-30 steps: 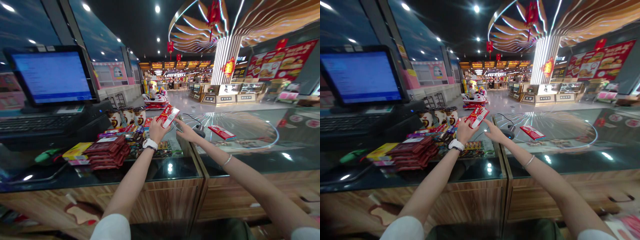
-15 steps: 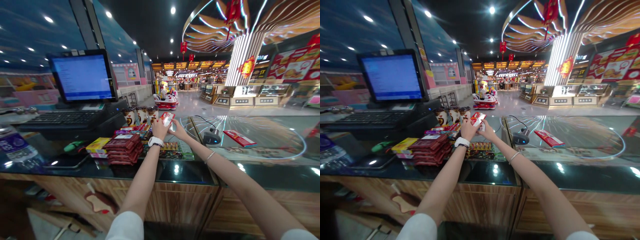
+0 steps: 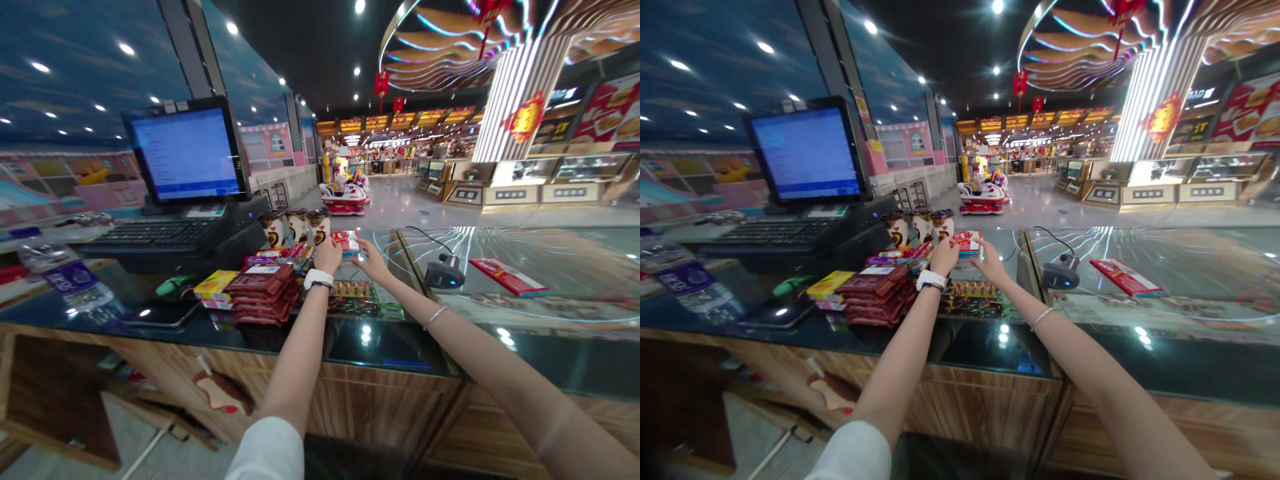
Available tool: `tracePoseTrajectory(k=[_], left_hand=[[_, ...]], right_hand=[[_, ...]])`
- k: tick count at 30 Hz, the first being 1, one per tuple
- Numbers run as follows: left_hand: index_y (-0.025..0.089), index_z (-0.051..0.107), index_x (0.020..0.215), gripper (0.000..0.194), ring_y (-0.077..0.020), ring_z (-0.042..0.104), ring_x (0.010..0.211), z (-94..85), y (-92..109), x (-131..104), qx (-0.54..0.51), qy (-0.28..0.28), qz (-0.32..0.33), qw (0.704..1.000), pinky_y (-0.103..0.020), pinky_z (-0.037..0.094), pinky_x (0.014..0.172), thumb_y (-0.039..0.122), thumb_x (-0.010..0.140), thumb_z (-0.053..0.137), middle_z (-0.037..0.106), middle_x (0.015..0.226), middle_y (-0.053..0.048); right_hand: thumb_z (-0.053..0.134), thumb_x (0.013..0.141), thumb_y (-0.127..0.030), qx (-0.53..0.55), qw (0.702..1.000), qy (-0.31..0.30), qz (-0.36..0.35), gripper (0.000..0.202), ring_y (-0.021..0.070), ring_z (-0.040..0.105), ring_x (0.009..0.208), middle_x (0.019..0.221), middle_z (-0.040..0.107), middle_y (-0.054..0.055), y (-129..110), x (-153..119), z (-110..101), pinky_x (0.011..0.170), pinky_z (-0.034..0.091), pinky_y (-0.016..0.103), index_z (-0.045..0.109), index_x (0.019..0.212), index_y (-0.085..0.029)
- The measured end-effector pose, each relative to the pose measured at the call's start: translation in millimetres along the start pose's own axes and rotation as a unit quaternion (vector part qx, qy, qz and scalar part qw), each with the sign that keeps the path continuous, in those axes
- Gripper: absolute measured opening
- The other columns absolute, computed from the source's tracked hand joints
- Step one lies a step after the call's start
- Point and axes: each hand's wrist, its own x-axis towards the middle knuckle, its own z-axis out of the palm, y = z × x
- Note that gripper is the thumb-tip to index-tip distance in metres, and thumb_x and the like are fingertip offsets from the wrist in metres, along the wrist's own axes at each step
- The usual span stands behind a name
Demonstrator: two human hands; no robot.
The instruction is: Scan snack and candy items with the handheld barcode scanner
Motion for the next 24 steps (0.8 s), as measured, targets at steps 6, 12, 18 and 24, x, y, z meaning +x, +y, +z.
tracePoseTrajectory(k=[6,12,18,24], left_hand=[[0.019,0.07,0.107,0.025,-0.025,0.067,0.112,-5.6,-11,6,0.012,-0.034,0.005,0.999,-0.031,0.049,0.092,0.018,0.092,0.049,0.073,0.119,-0.011],[0.02,0.07,0.116,0.033,-0.0259,0.066,0.117,-3.0,-12,5,0.027,-0.052,0.028,0.998,-0.032,0.048,0.097,0.017,0.09,0.05,0.071,0.126,-0.011],[0.019,0.072,0.115,0.035,-0.0271,0.065,0.118,0.8,-12,5,0.041,-0.053,0.05,0.996,-0.034,0.048,0.099,0.017,0.089,0.049,0.071,0.124,-0.014],[0.017,0.067,0.126,0.043,-0.0254,0.063,0.122,4.9,-16,6,0.043,-0.054,0.059,0.996,-0.033,0.047,0.102,0.014,0.089,0.046,0.068,0.13,-0.015]], right_hand=[[0.06,0.074,-0.017,-0.021,0.999,0.029,-0.012,0.052,0.0263,0.063,0.117,0.124,0.066,0.013,-8,-11,-5,0.105,0.047,0.049,0.053,0.125,-0.02],[0.054,0.072,-0.012,-0.055,0.998,-0.033,-0.022,0.06,0.0275,0.06,0.124,0.132,0.064,0.009,-17,-15,-1,0.11,0.044,0.05,0.053,0.13,-0.023],[0.053,0.068,-0.009,-0.062,0.995,-0.076,-0.036,0.068,0.0275,0.058,0.126,0.134,0.063,0.006,-12,-11,2,0.111,0.043,0.051,0.055,0.134,-0.025],[0.054,0.065,-0.007,-0.067,0.994,-0.085,-0.028,0.072,0.0283,0.053,0.133,0.141,0.058,0.011,-4,-3,7,0.116,0.038,0.051,0.053,0.135,-0.02]])
